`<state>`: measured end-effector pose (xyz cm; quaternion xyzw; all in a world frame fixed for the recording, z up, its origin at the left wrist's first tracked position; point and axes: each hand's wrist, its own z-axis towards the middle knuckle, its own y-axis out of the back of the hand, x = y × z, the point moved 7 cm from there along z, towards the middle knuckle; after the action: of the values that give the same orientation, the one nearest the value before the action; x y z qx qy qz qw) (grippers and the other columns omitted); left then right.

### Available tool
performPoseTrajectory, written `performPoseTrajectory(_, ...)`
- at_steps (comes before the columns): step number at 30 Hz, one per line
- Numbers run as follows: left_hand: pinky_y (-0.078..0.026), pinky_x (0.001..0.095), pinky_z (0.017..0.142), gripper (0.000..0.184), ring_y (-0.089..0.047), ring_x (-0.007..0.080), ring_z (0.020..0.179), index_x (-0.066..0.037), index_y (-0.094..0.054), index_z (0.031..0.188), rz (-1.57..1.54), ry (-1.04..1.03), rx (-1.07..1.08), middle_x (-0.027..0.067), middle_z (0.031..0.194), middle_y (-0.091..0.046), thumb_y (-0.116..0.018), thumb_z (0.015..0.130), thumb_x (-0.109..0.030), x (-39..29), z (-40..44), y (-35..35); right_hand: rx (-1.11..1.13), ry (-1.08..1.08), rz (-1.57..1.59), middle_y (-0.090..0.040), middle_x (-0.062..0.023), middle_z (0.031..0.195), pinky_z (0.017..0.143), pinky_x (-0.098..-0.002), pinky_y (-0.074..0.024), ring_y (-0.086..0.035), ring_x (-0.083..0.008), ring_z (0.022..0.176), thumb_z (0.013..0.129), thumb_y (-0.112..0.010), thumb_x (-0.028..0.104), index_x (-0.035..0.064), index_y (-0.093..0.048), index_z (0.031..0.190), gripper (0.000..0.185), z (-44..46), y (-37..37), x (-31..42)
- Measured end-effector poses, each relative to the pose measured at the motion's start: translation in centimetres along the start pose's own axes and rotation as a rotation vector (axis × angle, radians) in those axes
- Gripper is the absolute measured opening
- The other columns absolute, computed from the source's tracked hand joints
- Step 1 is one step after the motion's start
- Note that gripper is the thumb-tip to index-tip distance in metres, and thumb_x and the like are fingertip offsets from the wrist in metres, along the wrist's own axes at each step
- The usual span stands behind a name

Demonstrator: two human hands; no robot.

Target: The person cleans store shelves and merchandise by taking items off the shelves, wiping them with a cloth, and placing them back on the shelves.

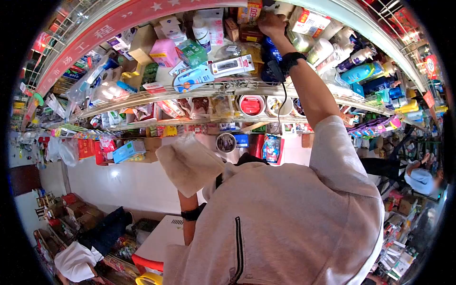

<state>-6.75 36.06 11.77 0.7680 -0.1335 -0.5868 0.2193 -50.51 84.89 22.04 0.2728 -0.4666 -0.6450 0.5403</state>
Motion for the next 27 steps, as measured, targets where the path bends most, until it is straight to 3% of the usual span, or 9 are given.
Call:
performPoseTrajectory(1, -0.042, 0.0381, 0.096, 0.038, -0.055, 0.0316, 0.114, 0.006, -0.052, 0.125, -0.053, 0.04, -0.004, 0.0221, 0.125, -0.058, -0.057, 0.094, -0.015, -0.1, -0.3, 0.2, -0.028, -0.044, 0.006, -0.059, -0.0199, 0.123, 0.097, -0.051, -0.044, -0.044, -0.0475, 0.124, 0.087, -0.049, 0.041, 0.0135, -0.063, 0.119, 0.044, 1.2, -2.0, -0.9)
performPoseTrajectory(3, -0.042, 0.0381, 0.096, 0.038, -0.055, 0.0317, 0.114, 0.006, -0.052, 0.125, -0.108, 0.083, -0.015, 0.0222, 0.125, -0.058, -0.057, 0.093, -0.015, 0.6, -0.8, 0.6, 0.044, -0.234, 0.248, -0.06, -0.0216, 0.12, 0.092, -0.0481, -0.0502, -0.056, -0.0466, 0.113, 0.082, -0.057, 0.051, -0.0001, -0.041, 0.134, 0.074, 0.6, -1.3, -2.3)
performPoseTrajectory(5, -0.042, 0.0379, 0.095, 0.037, -0.055, 0.0316, 0.114, 0.006, -0.053, 0.124, -0.029, 0.066, -0.009, 0.022, 0.125, -0.058, -0.057, 0.093, -0.015, 1.9, -1.0, 0.8, 0.119, -0.141, 0.255, -0.061, -0.0237, 0.118, 0.088, -0.0469, -0.0521, -0.06, -0.0454, 0.108, 0.08, -0.06, 0.052, -0.0055, -0.038, 0.133, 0.081, 1.2, -0.9, -2.1)
performPoseTrajectory(12, -0.043, 0.038, 0.094, 0.037, -0.056, 0.0321, 0.112, 0.005, -0.054, 0.123, -0.088, -0.01, -0.027, 0.0221, 0.123, -0.06, -0.057, 0.093, -0.016, 2.6, -0.4, 1.3, 0.066, -0.021, 0.242, -0.066, -0.0253, 0.108, 0.089, -0.0458, -0.0515, -0.063, -0.0408, 0.104, 0.079, -0.06, 0.048, 0.009, -0.05, 0.13, 0.065, 0.4, 1.7, -2.2)
performPoseTrajectory(15, -0.044, 0.0381, 0.092, 0.036, -0.057, 0.032, 0.11, 0.005, -0.055, 0.122, -0.063, 0.001, 0.019, 0.0218, 0.121, -0.061, -0.057, 0.093, -0.017, 2.1, 0.2, 1.4, 0.19, -0.035, 0.138, -0.062, -0.0168, 0.123, 0.093, -0.0443, -0.0513, -0.061, -0.04, 0.109, 0.084, -0.058, 0.041, 0.0127, -0.055, 0.129, 0.053, 0.1, 1.3, -2.3)
performPoseTrajectory(17, -0.045, 0.0377, 0.091, 0.036, -0.058, 0.0311, 0.109, 0.005, -0.055, 0.121, -0.068, -0.069, -0.007, 0.021, 0.119, -0.062, -0.057, 0.093, -0.018, 1.7, 0.5, 1.7, -0.041, -0.005, 0.194, -0.069, -0.0212, 0.102, 0.084, -0.0459, -0.0524, -0.064, -0.0404, 0.099, 0.078, -0.064, 0.043, 0.0153, -0.059, 0.121, 0.052, -0.4, 2.7, -2.2)
performPoseTrajectory(21, -0.045, 0.0378, 0.09, 0.036, -0.058, 0.0305, 0.108, 0.005, -0.056, 0.121, -0.003, -0.014, 0.049, 0.0207, 0.119, -0.062, -0.056, 0.094, -0.019, 1.3, 0.9, 1.7, -0.24, 0.067, 0.381, -0.069, -0.0208, 0.101, 0.081, -0.0459, -0.0527, -0.065, -0.0395, 0.096, 0.076, -0.069, 0.04, 0.0144, -0.058, 0.121, 0.054, -4.1, 7.5, -3.0)
performPoseTrajectory(24, -0.046, 0.0385, 0.09, 0.035, -0.058, 0.0305, 0.108, 0.005, -0.056, 0.12, 0.043, -0.053, 0.069, 0.0196, 0.118, -0.062, -0.057, 0.094, -0.018, -0.6, 1.8, 1.5, -0.286, -0.028, 0.356, -0.07, -0.0187, 0.099, 0.075, -0.0389, -0.0544, -0.069, -0.0315, 0.091, 0.078, -0.072, 0.028, 0.0093, -0.055, 0.124, 0.052, -7.6, 12.0, -4.6)
performPoseTrajectory(27, -0.046, 0.0384, 0.09, 0.036, -0.059, 0.0294, 0.107, 0.003, -0.056, 0.121, -0.011, -0.085, 0.104, 0.0181, 0.117, -0.062, -0.055, 0.094, -0.021, -1.7, 4.1, 0.1, -0.228, -0.148, 0.92, -0.068, -0.0204, 0.101, 0.072, -0.0323, -0.0559, -0.07, -0.0242, 0.088, 0.085, -0.072, 0.016, 0.003, -0.052, 0.127, 0.048, -13.5, 17.2, -2.9)
